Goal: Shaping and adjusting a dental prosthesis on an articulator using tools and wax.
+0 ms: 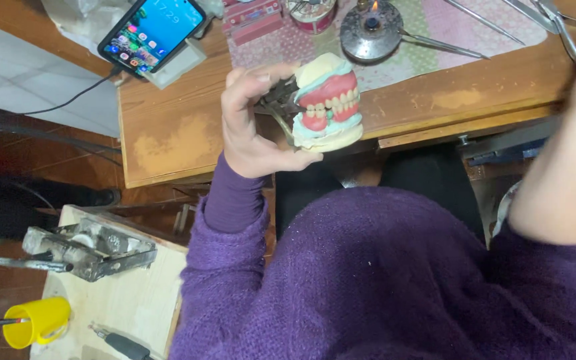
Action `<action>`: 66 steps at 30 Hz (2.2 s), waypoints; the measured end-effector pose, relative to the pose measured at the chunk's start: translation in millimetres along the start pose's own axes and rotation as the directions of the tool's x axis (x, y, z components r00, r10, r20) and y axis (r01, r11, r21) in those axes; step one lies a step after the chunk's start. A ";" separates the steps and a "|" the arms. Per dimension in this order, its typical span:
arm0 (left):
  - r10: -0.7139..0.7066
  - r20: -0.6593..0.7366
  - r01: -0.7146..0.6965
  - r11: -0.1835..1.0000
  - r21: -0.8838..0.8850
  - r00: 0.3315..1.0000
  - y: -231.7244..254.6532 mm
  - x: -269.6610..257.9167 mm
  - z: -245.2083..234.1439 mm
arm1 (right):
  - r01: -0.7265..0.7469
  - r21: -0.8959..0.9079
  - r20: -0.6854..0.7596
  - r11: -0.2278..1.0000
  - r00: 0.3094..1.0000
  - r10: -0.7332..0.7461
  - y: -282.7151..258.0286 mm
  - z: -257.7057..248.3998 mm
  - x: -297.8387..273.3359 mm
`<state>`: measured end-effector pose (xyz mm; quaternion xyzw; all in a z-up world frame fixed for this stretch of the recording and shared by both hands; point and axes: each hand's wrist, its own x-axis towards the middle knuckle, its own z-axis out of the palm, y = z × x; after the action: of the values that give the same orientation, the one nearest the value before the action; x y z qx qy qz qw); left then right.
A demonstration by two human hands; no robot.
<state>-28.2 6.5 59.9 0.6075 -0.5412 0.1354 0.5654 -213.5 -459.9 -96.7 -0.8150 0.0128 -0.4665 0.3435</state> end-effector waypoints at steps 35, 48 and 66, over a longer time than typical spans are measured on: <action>-0.109 0.030 0.102 0.978 0.184 0.994 1.3 -41.2 34.6 | -0.152 0.404 0.333 0.902 0.943 0.010 -301.2 108.2 27.0; -0.117 0.019 0.118 0.991 -0.068 0.993 -13.5 -56.6 49.3 | 0.019 0.261 0.309 0.965 0.946 -0.102 -294.4 98.7 29.6; -0.122 0.058 0.112 0.981 0.156 0.991 6.4 -49.5 22.7 | -0.733 0.670 0.733 -0.116 0.628 0.261 -277.7 118.7 13.3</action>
<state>-62.2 14.0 17.6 0.6840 -0.5114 0.1222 0.5057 -197.9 -187.4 33.1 -0.3828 -0.0353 -0.0214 0.9229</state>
